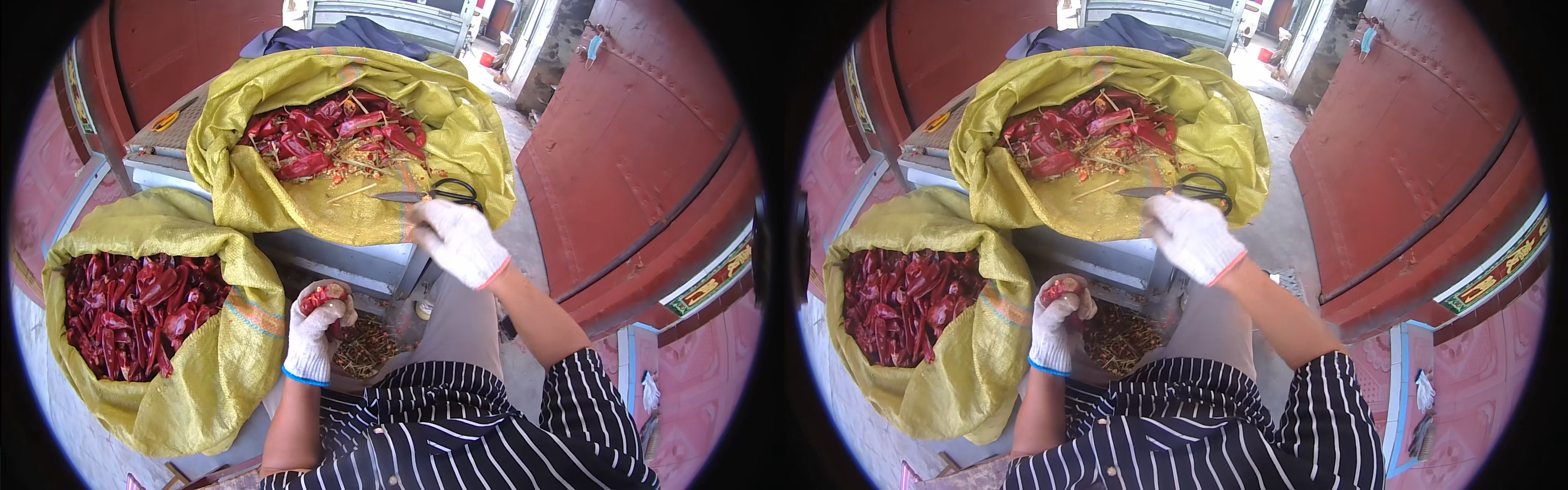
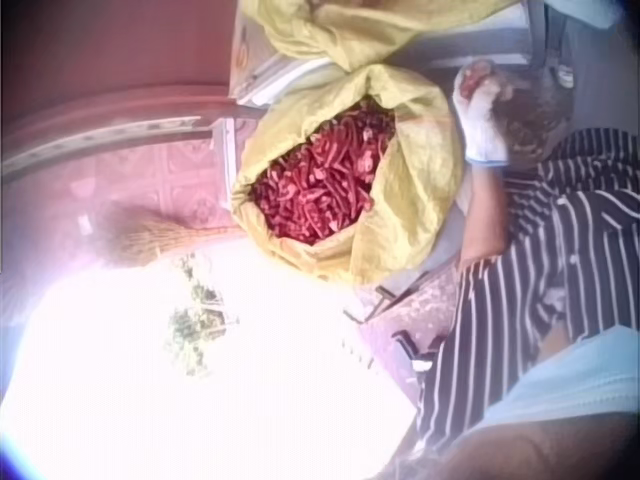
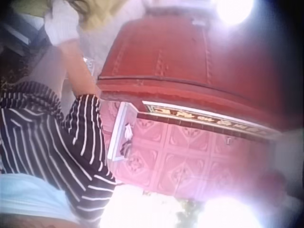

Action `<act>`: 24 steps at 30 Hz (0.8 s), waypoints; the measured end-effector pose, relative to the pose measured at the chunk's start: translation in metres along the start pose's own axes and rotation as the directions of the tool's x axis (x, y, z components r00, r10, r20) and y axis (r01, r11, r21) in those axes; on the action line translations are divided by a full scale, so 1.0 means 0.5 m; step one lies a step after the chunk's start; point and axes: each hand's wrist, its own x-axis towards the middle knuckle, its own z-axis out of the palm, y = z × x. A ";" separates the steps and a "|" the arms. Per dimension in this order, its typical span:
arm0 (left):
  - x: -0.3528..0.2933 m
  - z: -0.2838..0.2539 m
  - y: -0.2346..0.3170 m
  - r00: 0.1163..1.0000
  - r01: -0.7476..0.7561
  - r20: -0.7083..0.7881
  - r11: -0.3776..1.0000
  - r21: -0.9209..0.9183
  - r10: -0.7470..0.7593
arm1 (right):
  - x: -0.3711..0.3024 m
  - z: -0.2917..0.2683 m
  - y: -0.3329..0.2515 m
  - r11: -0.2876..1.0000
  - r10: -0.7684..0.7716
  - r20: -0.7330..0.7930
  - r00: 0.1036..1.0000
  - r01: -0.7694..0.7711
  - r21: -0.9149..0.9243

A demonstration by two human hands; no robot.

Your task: The person sits at a workstation and uses scissors to trim the stems off dried red chili peppers. They pick peppers from a large yellow sack, cut the stems, and place the trimmed peppers into a second sack while discarding the stems onto a cloth.

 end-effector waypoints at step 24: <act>0.006 0.014 -0.002 0.999 0.052 0.011 0.999 0.010 -0.052 | -0.095 -0.046 -0.010 0.976 -0.039 0.361 0.932 0.113 -0.186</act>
